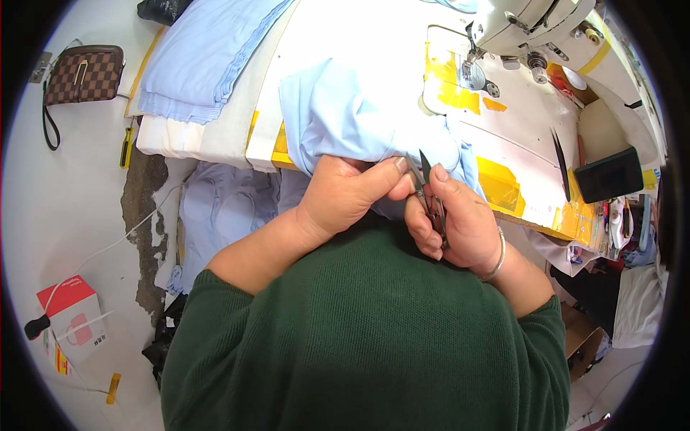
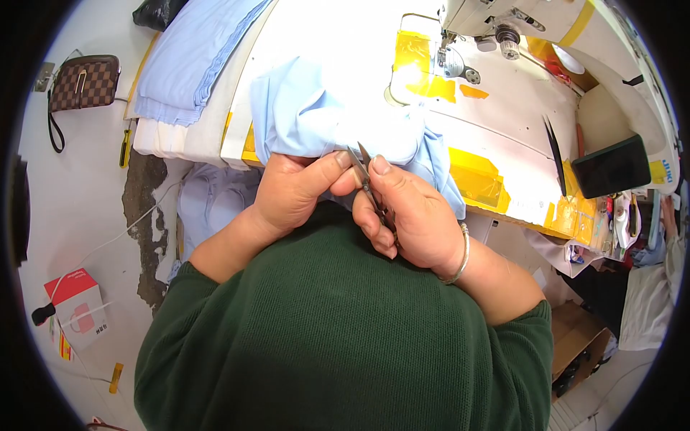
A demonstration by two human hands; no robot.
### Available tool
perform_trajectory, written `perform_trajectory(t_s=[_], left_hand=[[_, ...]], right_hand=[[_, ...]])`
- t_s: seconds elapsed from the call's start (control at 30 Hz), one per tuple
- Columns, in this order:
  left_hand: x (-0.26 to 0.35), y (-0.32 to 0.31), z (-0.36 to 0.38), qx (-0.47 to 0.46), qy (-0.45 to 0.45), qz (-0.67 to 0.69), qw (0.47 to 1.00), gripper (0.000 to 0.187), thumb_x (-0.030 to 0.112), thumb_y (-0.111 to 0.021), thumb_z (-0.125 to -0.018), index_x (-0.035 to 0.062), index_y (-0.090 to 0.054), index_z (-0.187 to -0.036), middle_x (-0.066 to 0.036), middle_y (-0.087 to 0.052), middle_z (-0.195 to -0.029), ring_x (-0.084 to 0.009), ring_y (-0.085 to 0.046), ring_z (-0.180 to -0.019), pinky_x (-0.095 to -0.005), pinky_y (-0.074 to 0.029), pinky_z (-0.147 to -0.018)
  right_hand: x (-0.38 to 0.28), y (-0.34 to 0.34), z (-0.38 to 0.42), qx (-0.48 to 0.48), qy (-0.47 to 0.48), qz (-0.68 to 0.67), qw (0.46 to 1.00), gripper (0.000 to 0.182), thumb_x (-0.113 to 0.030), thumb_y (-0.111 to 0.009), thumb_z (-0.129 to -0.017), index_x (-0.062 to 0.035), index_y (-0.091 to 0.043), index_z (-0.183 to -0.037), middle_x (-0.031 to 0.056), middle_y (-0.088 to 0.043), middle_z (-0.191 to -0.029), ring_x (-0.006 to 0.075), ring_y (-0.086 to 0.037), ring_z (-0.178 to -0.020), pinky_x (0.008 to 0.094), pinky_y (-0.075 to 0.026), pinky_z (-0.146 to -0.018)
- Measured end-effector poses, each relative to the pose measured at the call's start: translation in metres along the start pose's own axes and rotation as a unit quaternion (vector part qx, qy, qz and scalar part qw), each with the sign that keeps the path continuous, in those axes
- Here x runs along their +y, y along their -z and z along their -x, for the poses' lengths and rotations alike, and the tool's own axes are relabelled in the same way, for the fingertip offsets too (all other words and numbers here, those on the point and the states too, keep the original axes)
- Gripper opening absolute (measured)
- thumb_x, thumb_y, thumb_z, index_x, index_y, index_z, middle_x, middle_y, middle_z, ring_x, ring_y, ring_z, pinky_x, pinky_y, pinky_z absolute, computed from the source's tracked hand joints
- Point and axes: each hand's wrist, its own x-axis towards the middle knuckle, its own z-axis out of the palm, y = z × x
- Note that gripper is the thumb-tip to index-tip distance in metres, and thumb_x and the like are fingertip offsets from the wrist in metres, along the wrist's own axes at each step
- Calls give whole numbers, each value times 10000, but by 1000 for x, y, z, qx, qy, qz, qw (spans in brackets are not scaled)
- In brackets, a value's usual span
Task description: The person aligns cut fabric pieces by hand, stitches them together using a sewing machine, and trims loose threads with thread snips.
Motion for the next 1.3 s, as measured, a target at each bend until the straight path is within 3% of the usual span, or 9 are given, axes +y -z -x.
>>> perform_trajectory(t_s=[0.33,0.43,0.5,1.03,1.3], left_hand=[[0,-1,1,26,-3,-23,999,122,20,-537,-941,6,-628,-1021,20,-603,-807,-59,-547,-755,-225,-460,-703],[-1,1,0,-12,5,1,1000,122,19,-537,-941,5,-628,-1021,18,-609,-818,-59,-553,-766,-226,-464,-710],[-3,0,1,25,2,-21,999,124,17,-538,-940,5,-629,-1024,18,-614,-832,-59,-558,-774,-228,-466,-718],[-2,1,1,0,4,3,1000,145,11,-546,-932,3,-621,-1056,14,-622,-861,-62,-563,-796,-234,-470,-736],[-3,-1,1,32,-17,-35,999,171,22,-560,-927,1,-616,-1088,6,-631,-920,-75,-573,-850,-250,-477,-776]], right_hand=[[1,0,0,-5,-4,13,1000,562,-471,-261,-1051,7,-550,-1118,31,-473,-592,97,-368,-412,229,-345,-386],[1,0,0,-6,-4,15,1000,564,-472,-259,-1052,6,-549,-1119,30,-470,-591,98,-364,-412,229,-342,-387],[0,0,0,-3,-6,11,1000,563,-472,-258,-1052,6,-550,-1119,30,-471,-591,97,-365,-412,230,-342,-387],[1,-1,1,7,-12,-26,1000,559,-472,-254,-1052,2,-543,-1117,35,-469,-583,104,-364,-408,240,-339,-379],[2,-1,0,10,-1,-8,1000,559,-470,-250,-1052,3,-540,-1119,33,-465,-587,107,-362,-408,242,-340,-380]])
